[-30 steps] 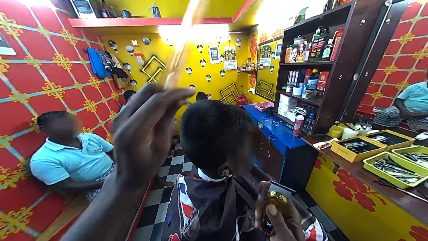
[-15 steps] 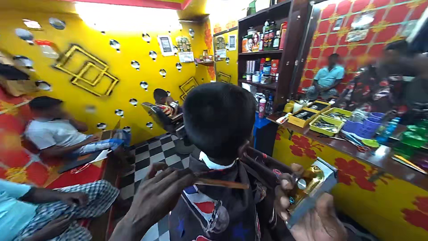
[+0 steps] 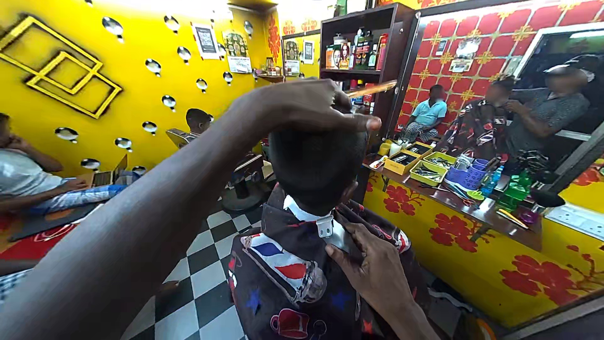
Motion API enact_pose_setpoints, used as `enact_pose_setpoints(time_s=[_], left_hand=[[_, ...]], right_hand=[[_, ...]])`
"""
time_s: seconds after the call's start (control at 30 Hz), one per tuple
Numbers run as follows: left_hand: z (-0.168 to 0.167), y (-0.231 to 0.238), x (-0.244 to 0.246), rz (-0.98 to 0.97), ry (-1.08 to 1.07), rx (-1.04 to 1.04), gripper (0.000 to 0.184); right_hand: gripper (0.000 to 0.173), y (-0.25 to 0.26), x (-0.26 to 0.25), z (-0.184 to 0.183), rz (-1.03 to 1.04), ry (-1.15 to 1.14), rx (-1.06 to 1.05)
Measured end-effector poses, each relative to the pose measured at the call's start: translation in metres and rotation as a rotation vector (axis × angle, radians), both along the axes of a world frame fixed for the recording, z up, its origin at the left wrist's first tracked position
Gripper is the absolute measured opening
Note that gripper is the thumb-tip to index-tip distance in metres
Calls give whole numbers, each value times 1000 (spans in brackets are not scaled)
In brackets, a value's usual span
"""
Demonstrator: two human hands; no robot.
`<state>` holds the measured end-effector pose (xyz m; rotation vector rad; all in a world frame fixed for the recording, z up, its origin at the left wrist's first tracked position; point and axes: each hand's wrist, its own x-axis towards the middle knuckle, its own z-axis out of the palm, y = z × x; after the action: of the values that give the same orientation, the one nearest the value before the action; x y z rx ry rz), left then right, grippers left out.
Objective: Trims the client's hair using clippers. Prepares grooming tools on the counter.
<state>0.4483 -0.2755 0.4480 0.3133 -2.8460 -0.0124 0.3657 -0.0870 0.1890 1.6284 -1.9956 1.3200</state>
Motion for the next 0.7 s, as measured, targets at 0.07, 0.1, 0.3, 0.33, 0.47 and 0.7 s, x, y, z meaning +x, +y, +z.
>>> enact_pose_setpoints(time_s=[0.07,0.1,0.3,0.33,0.47,0.7], left_hand=[[4,4,-7,39,-103,97,76],[5,3,-9,40,-124,116,73],[8,-11,-17,79,-162,161,73],[8,-13,-19,82,-163,166,74],[7,-17,-23,124,-151,199,74],[6,-23,-27,133,-147,226,70]], right_hand=[[53,-6,0,3,3,2,0],[52,-8,0,5,10,-5,0],[50,-18,-5,13,12,28,-22],[49,-19,-5,15,13,30,-24],[45,-25,-8,17,19,45,-31],[47,-34,-13,18,19,34,-10]])
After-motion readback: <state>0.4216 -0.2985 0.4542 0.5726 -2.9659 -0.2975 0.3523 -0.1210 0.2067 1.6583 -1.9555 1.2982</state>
